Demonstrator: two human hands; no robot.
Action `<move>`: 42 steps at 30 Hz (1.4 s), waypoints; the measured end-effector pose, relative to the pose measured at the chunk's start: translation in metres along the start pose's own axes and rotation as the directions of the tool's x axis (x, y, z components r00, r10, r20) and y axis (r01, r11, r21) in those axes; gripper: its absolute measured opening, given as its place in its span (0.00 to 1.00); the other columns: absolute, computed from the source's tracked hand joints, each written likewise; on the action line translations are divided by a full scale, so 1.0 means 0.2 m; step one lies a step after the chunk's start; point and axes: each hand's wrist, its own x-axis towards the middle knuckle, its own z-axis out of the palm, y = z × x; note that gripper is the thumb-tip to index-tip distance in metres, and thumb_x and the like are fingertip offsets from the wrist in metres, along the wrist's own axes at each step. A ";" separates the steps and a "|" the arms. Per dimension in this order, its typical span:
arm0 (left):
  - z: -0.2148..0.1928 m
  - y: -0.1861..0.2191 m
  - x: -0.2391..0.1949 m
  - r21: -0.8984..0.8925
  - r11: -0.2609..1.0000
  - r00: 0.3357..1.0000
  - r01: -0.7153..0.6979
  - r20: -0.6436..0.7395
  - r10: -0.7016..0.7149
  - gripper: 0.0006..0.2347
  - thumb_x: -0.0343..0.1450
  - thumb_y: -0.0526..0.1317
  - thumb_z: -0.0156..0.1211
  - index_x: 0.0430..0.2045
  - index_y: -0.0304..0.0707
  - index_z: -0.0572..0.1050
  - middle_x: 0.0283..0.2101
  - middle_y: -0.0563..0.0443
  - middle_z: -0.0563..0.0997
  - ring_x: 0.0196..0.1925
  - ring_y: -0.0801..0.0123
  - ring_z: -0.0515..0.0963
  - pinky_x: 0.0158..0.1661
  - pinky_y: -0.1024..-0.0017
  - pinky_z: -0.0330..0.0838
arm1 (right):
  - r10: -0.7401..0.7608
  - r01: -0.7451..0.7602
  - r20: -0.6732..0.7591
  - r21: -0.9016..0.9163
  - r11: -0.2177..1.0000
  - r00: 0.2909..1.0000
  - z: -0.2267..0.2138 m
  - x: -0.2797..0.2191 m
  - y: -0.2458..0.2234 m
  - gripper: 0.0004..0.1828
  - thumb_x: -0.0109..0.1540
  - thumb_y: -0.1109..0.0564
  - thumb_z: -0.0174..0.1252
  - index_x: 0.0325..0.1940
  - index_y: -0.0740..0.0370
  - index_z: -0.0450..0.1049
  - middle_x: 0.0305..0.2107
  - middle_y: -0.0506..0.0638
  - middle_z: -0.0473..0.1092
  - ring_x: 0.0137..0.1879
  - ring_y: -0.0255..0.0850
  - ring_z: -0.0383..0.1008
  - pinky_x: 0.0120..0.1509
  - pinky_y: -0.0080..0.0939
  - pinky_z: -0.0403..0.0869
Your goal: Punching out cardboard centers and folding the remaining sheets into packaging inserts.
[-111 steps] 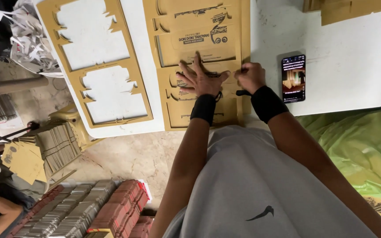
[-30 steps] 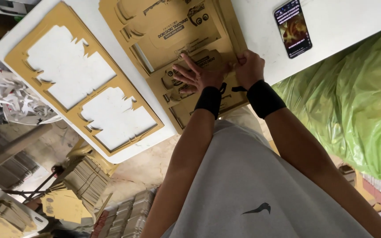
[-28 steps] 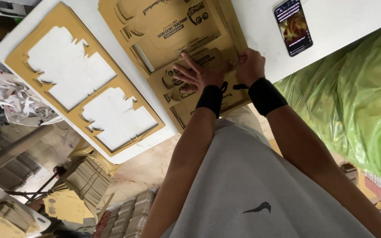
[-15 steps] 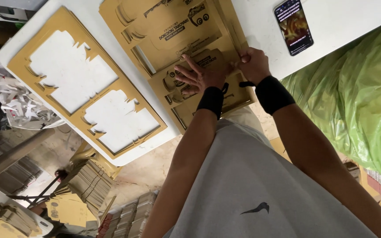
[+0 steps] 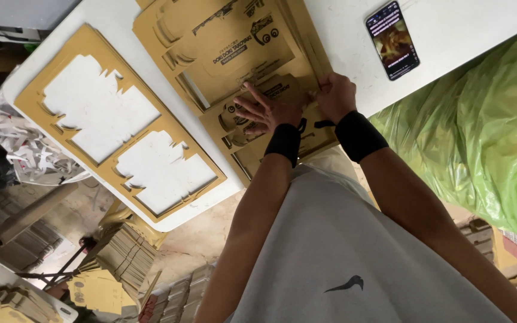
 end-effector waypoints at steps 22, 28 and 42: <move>-0.01 0.02 -0.01 -0.005 1.000 1.000 -0.009 -0.016 0.009 0.64 0.56 0.61 0.78 0.74 0.61 0.23 0.76 0.39 0.14 0.77 0.38 0.13 0.63 0.22 0.09 | 0.018 -0.018 -0.045 0.004 1.000 0.999 0.10 0.13 0.15 0.10 0.61 0.57 0.55 0.43 0.56 0.81 0.34 0.55 0.77 0.49 0.57 0.79 0.51 0.54 0.78; 0.03 0.02 -0.01 0.053 0.999 0.999 0.011 -0.043 -0.008 0.63 0.58 0.61 0.78 0.73 0.63 0.21 0.76 0.40 0.15 0.77 0.39 0.14 0.63 0.23 0.09 | -0.004 0.005 -0.054 0.024 1.000 0.999 0.01 -0.11 -0.03 0.10 0.62 0.58 0.61 0.45 0.65 0.80 0.37 0.63 0.76 0.51 0.64 0.77 0.50 0.60 0.77; 0.01 0.04 -0.02 0.066 0.998 1.000 -0.002 -0.030 0.004 0.60 0.62 0.61 0.74 0.72 0.64 0.19 0.76 0.38 0.16 0.78 0.39 0.15 0.65 0.23 0.12 | -0.222 0.189 -0.149 -0.208 0.960 0.964 0.22 -0.08 0.15 0.11 0.59 0.53 0.65 0.29 0.58 0.70 0.26 0.56 0.68 0.43 0.60 0.77 0.49 0.58 0.78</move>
